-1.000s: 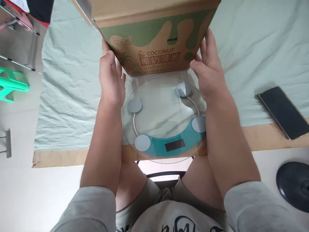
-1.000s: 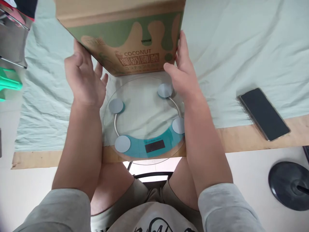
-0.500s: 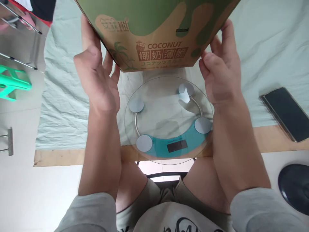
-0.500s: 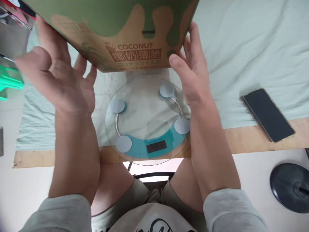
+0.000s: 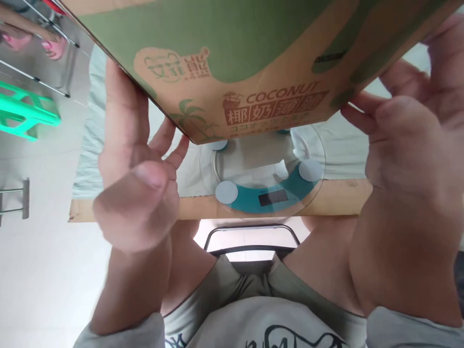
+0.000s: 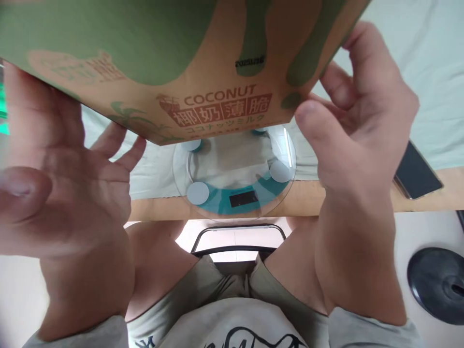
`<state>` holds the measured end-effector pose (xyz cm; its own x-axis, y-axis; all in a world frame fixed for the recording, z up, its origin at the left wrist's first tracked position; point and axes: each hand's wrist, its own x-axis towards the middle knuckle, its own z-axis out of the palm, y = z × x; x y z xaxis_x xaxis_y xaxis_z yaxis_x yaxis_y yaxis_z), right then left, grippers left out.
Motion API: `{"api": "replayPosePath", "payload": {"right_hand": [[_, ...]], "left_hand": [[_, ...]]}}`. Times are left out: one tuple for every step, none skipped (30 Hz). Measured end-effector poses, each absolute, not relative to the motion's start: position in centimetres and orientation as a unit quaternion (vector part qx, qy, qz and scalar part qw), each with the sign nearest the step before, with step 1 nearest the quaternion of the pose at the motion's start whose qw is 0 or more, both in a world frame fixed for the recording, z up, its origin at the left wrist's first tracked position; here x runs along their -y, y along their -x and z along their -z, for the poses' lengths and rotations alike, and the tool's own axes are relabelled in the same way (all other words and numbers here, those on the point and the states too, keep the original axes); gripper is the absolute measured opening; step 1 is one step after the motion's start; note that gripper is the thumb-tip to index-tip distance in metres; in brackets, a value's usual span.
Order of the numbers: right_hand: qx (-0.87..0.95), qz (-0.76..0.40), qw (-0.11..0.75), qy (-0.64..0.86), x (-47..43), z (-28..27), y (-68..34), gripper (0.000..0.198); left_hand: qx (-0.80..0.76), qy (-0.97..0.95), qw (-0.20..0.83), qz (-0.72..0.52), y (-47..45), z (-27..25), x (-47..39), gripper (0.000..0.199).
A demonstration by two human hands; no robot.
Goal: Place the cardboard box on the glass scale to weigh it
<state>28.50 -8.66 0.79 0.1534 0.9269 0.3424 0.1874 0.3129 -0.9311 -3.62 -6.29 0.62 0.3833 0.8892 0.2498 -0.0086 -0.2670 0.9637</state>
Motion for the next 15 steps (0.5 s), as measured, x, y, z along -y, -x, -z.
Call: {"api": "replayPosePath", "payload": {"right_hand": [[0.573,-0.315,0.583,0.482,9.4,-0.8,-28.6,0.049],[0.579,-0.314,0.585,0.472,10.2,-0.8,-28.7,0.05],[0.586,-0.317,0.583,0.465,11.0,-0.7,-28.9,0.052],[0.592,-0.322,0.578,0.46,11.8,-0.6,-29.1,0.055],[0.595,-0.326,0.577,0.455,12.6,-0.5,-29.2,0.058],[0.594,-0.33,0.578,0.453,13.5,-0.2,-29.4,0.06],[0.59,-0.333,0.582,0.449,14.3,0.0,-29.4,0.061],[0.586,-0.335,0.587,0.447,15.2,0.4,-29.5,0.06],[0.581,-0.336,0.592,0.447,16.1,0.8,-29.5,0.057],[0.576,-0.339,0.594,0.448,17.0,1.2,-29.5,0.055],[0.572,-0.343,0.591,0.453,17.8,1.7,-29.6,0.053],[0.569,-0.346,0.587,0.46,18.4,2.2,-29.7,0.052],[0.567,-0.348,0.585,0.464,19.0,2.6,-29.7,0.052],[0.565,-0.352,0.582,0.467,19.3,2.9,-29.8,0.052],[0.564,-0.356,0.58,0.467,19.6,3.2,-29.9,0.053]], "left_hand": [[-0.352,-0.646,0.502,-0.454,3.4,-0.9,7.7,0.088],[-0.362,-0.632,0.5,-0.469,3.2,-1.1,9.1,0.085],[-0.366,-0.618,0.497,-0.487,2.9,-1.1,10.4,0.085],[-0.362,-0.61,0.498,-0.498,2.7,-1.0,11.7,0.087],[-0.357,-0.608,0.501,-0.503,2.4,-0.6,12.8,0.088],[-0.354,-0.607,0.501,-0.506,2.2,-0.3,13.8,0.087],[-0.353,-0.605,0.498,-0.512,1.9,0.2,14.7,0.086],[-0.36,-0.599,0.493,-0.518,1.7,0.6,15.5,0.085],[-0.371,-0.591,0.489,-0.524,1.4,1.0,16.3,0.085],[-0.386,-0.581,0.487,-0.526,1.2,1.4,17.0,0.086],[-0.4,-0.571,0.488,-0.525,1.0,1.8,17.6,0.087],[-0.414,-0.562,0.492,-0.52,0.9,2.2,18.1,0.088],[-0.424,-0.557,0.495,-0.515,0.8,2.6,18.5,0.088],[-0.426,-0.555,0.496,-0.514,0.7,3.1,18.8,0.088],[-0.42,-0.558,0.496,-0.516,0.7,3.7,18.9,0.087]]}}
